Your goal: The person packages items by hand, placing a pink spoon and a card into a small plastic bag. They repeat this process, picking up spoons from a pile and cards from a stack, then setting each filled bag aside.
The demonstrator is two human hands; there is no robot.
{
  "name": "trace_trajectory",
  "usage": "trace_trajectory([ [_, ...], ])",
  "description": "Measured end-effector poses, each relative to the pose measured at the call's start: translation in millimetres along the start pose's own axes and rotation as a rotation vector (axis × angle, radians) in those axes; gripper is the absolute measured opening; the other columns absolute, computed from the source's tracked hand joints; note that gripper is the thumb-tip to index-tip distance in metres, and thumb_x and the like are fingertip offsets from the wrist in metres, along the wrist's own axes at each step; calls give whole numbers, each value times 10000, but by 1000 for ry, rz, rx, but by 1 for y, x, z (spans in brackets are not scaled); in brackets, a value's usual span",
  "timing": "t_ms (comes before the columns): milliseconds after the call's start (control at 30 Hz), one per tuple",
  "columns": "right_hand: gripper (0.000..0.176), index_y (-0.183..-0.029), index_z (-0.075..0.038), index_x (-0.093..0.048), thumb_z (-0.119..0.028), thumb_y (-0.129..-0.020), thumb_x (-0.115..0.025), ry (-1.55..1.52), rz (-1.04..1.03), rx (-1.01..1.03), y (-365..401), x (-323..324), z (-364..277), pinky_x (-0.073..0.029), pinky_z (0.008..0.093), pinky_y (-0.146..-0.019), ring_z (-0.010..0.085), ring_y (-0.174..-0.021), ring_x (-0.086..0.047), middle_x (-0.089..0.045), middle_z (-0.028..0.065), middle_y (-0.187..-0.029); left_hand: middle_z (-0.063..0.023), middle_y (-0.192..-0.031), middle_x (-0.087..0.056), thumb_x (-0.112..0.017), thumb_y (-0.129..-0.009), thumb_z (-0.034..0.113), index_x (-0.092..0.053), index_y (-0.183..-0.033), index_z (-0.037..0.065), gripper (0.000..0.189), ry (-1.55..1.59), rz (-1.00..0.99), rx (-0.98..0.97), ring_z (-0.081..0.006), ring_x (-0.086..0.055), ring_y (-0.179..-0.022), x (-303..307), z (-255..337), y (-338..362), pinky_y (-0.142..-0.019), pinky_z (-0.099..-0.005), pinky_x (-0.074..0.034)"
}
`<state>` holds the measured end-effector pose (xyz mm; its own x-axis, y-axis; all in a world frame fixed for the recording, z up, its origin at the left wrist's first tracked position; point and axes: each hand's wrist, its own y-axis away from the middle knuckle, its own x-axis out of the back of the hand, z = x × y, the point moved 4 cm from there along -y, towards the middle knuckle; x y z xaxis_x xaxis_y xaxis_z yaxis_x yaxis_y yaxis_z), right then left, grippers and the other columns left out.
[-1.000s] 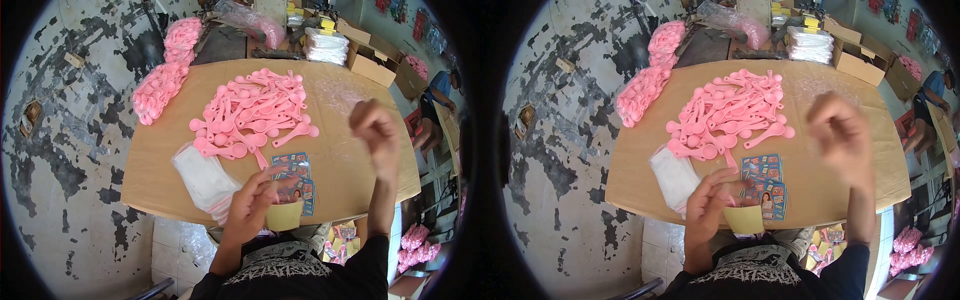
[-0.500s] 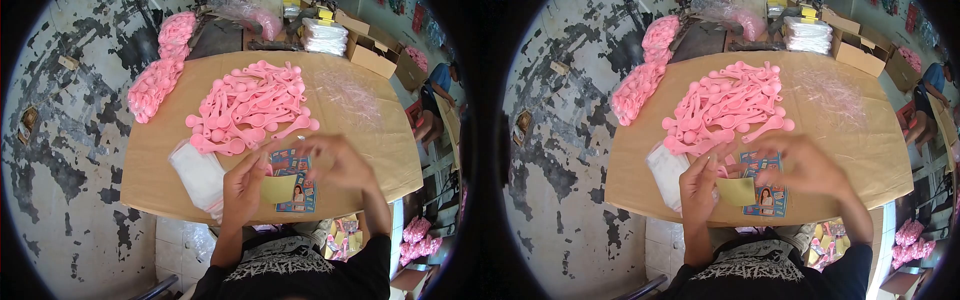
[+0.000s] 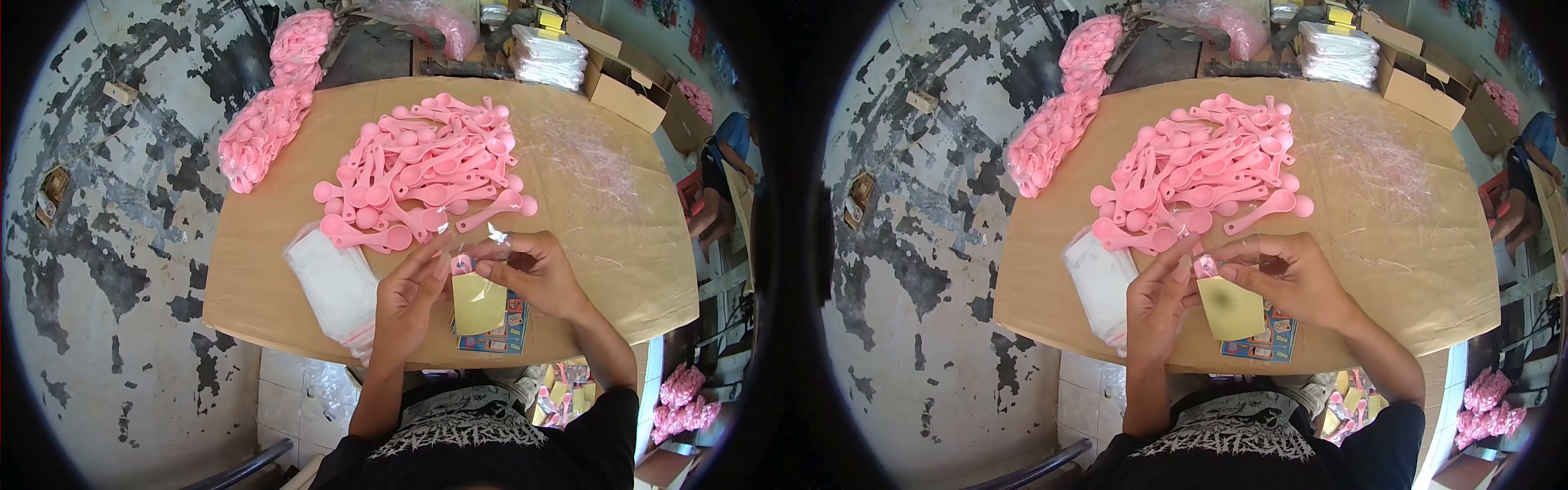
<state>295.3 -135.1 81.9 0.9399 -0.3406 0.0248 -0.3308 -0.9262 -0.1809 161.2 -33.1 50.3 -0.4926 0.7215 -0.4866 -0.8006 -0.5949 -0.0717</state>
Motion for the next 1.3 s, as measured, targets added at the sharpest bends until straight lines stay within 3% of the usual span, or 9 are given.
trace_trajectory([
  [400, 221, -1103, 33, -657, -26, -891, -650, 81, -9, 31, 2, 4, -4, -536, 239, -779, 99, -872, -650, -704, 82, -966, -120, -1114, -649, -572, -948, 60, -592, -1195, -77, 283, -182, 11, -101, -125, -608, -969, -6, -4, 0, -865, -267, -487],
  [600, 183, -1063, 35, -669, -2, -885, -646, 119, 20, 47, 2, 13, -6, -533, 241, -778, 104, -883, -656, -707, 85, -958, -198, -1230, -560, -531, -938, 114, -527, -1240, -74, 355, -562, 40, -549, -220, -554, -1116, -14, 31, 12, -968, -365, -434],
  [700, 174, -1051, 38, -670, 6, -881, -648, 83, 18, 50, 3, 11, -8, -533, 243, -782, 106, -889, -659, -707, 85, -957, -189, -1229, -565, -565, -880, 25, -549, -1209, -57, 339, -416, 67, -513, -244, -549, -1106, -16, 39, 13, -935, -356, -430],
  [800, 170, -1047, 37, -672, 0, -883, -650, 75, 21, 57, 3, 11, -8, -530, 240, -774, 102, -887, -657, -707, 83, -956, -201, -1232, -561, -565, -906, 165, -537, -1221, -61, 389, -546, -33, -581, -277, -538, -1126, -15, 44, 17, -970, -416, -415],
  [900, 162, -1044, 25, -678, -17, -890, -649, 86, 36, 38, 3, 12, -5, -519, 223, -727, 84, -863, -650, -707, 67, -949, -216, -1232, -557, -506, -936, 315, -553, -1181, -68, 457, -397, -182, -682, -333, -532, -1128, -32, 56, 36, -987, -474, -397],
  [933, 163, -1045, 17, -681, -27, -891, -651, 116, 37, 35, 2, 13, -5, -512, 217, -710, 77, -846, -645, -707, 59, -943, -231, -1221, -557, -489, -937, 361, -546, -1173, -75, 499, -51, -268, -817, -350, -530, -1124, -48, 57, 40, -981, -481, -400],
  [1000, 164, -1047, 3, -686, -47, -893, -657, 174, 40, 31, 2, 14, -7, -498, 204, -674, 63, -811, -635, -706, 43, -931, -232, -1163, -560, -460, -918, 476, -555, -1184, -5, 558, 268, -384, -892, -342, -525, -1069, -68, 67, 49, -955, -484, -402],
  [1100, 171, -1049, -13, -691, -69, -889, -669, 208, 45, 54, 2, 17, -2, -484, 197, -641, 51, -768, -620, -705, 28, -911, -191, -1025, -567, -423, -861, 686, -603, -1239, 226, 622, 157, -491, -771, -267, -512, -913, -80, 96, 78, -893, -476, -402],
  [1300, 168, -1040, -12, -693, -82, -889, -671, 229, 40, 68, 3, 17, -7, -490, 201, -623, 37, -759, -612, -703, 29, -894, -154, -931, -550, -418, -852, 742, -659, -1170, 269, 619, 199, -658, -735, -232, -504, -843, -83, 99, 78, -820, -415, -397],
])
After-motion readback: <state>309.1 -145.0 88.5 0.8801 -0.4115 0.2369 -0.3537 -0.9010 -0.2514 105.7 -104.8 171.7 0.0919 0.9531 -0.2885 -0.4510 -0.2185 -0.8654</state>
